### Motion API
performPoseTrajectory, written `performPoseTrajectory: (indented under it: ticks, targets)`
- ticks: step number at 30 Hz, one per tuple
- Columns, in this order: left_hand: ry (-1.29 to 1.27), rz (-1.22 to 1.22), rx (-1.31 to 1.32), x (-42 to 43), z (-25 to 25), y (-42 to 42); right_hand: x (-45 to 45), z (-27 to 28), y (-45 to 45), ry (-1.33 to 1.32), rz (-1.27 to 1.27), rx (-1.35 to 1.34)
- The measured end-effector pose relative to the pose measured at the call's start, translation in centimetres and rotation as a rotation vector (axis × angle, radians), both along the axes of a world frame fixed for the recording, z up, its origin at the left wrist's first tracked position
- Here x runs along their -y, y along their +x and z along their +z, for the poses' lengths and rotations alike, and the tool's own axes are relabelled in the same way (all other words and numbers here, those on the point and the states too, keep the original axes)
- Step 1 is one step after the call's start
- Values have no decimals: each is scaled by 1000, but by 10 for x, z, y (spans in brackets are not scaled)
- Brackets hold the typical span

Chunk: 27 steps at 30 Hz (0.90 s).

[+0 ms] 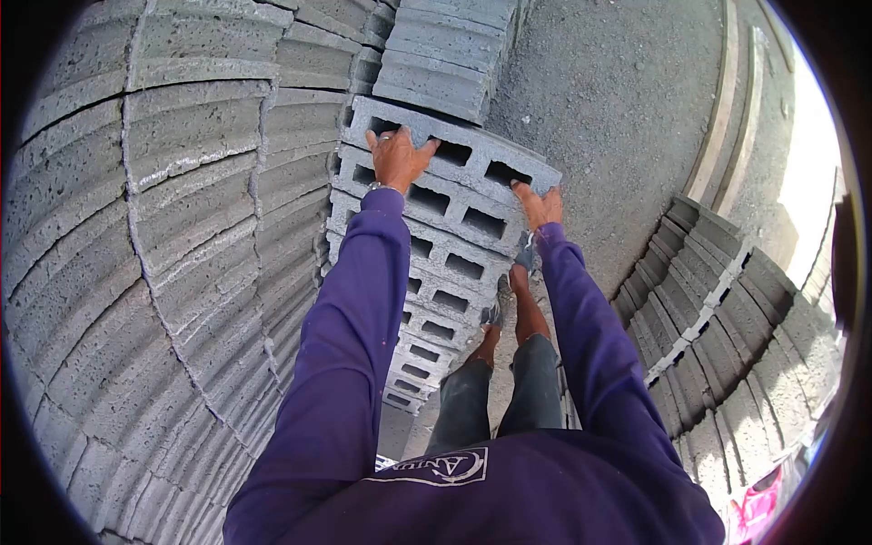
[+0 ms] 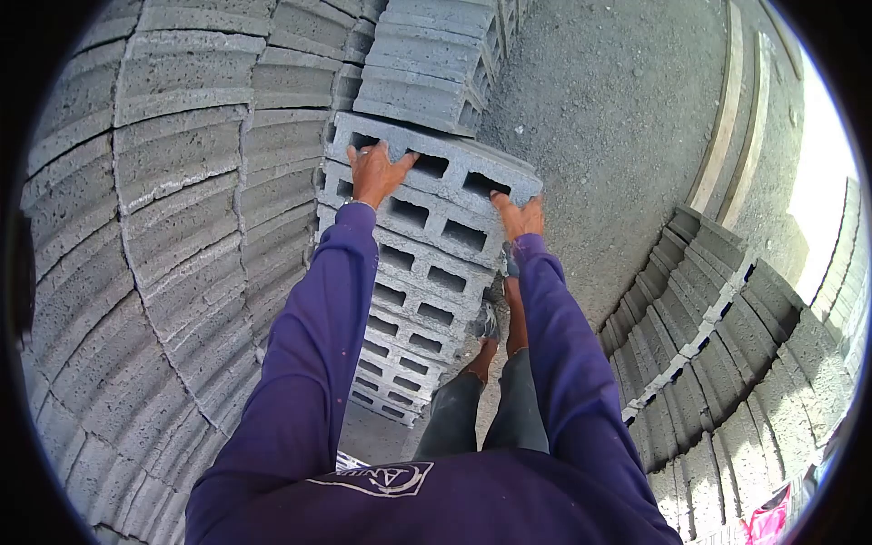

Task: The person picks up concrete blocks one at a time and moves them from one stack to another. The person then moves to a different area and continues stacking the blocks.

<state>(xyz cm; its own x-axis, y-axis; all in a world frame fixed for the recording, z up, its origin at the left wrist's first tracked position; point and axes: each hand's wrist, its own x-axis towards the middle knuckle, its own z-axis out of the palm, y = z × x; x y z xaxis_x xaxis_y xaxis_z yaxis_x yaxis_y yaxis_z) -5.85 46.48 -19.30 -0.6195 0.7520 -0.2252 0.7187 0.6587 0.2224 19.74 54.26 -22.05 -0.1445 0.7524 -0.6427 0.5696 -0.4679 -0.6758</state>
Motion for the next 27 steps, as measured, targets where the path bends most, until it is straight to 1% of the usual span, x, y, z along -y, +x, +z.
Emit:
performPoseTrajectory:
  ticks: [1,2,3,5,6,7,9,11,12,13,14,15,16,17,18,19,20,21,22,23,24,25,26,27]
  targets:
    - [-26,-11,-4,3,3,2,3,10,-2,-21,-8,-6]
    - [-41,-22,-16,5,5,4,4,-27,8,-61,69,31]
    - [-42,-28,-16,10,8,5,1,-30,8,-62,63,31]
    - [222,-77,-138,25,11,19,5,-23,24,-26,190,14]
    - [302,-107,-198,35,24,28,13,-18,32,24,224,-11]
    - [320,-104,-195,50,30,37,22,-14,44,41,224,-5]
    - [446,38,-21,88,45,64,53,3,74,-10,108,-124]
    - [401,131,39,141,60,103,85,17,125,-128,115,-58]
    - [369,189,118,176,56,123,104,23,152,-23,232,149]
    - [270,296,270,219,44,143,129,4,192,-43,317,308]
    - [215,491,538,248,62,170,141,35,217,-213,353,308]
    - [97,547,627,286,68,191,160,33,253,-223,533,476]
    - [-24,492,690,321,81,211,179,61,278,-241,438,522]
    - [-163,360,735,360,84,227,190,74,303,-376,400,551]
    - [-283,405,810,384,107,244,197,100,319,-408,398,639]
    - [-487,543,861,452,71,264,204,113,339,-452,427,666]
    - [-480,560,767,447,123,277,229,77,386,-450,352,620]
    - [-550,522,687,454,148,288,254,41,433,-447,277,574]
    - [-560,483,749,464,155,293,240,90,414,-497,189,484]
    - [-574,444,811,477,161,297,226,152,391,-551,105,394]
    - [-553,447,801,494,154,301,223,150,394,-533,113,382]
    - [-569,537,818,509,135,304,226,151,400,-522,16,318]
    - [-586,626,836,510,125,306,223,151,403,-513,-82,253]
    - [-578,626,829,498,127,303,214,152,401,-508,-80,244]
